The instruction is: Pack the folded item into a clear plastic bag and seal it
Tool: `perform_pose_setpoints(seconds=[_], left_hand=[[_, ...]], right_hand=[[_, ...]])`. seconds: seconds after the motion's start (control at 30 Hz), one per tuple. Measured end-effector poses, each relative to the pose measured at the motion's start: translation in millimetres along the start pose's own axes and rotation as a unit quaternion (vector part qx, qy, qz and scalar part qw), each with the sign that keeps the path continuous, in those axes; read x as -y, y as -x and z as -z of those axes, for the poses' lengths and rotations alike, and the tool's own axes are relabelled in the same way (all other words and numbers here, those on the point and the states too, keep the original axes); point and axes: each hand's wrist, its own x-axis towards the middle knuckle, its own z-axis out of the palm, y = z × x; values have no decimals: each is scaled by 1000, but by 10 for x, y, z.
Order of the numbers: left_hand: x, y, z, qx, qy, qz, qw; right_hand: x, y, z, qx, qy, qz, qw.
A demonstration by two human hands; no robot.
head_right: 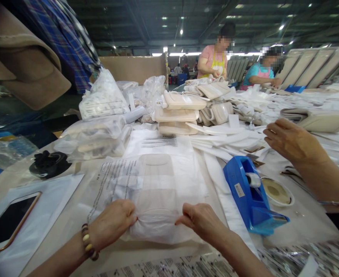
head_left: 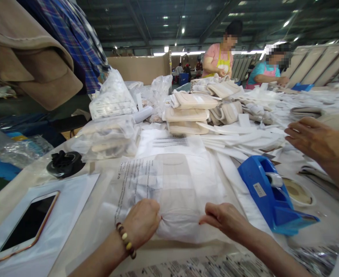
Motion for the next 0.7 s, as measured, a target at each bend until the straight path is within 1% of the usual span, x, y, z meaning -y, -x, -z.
perform_pose_setpoints(seconds=[0.07,0.13,0.23,0.3,0.37,0.4,0.47,0.53,0.57,0.63,0.7], left_hand=[[8,-23,4,3,-4,0,1000],[14,-36,8,5,-8,2,1000],[14,-41,22,15,-8,12,1000],[14,-39,26,24,0,12,1000],[31,-40,4,38,7,11,999],[50,-46,-22,46,8,8,999],[107,-76,-108,59,6,0,998],[170,-122,-212,50,10,-19,999],[197,-144,-258,40,14,-27,999],[228,-174,-312,27,20,-37,999],[229,-180,-312,33,16,-33,999]], right_hand=[[-128,18,-56,-56,45,46,996],[-235,33,-102,-112,82,69,988],[-312,123,-80,-171,115,52,977],[-306,272,11,-233,140,35,962],[-292,494,125,-308,138,10,941],[-298,620,175,-348,125,-13,929],[-364,874,244,-416,83,-80,902],[-511,1086,278,-470,49,-169,865],[-604,1162,292,-483,29,-219,847],[-791,1234,329,-475,-54,-318,819],[-932,1208,385,-430,-184,-394,791]])
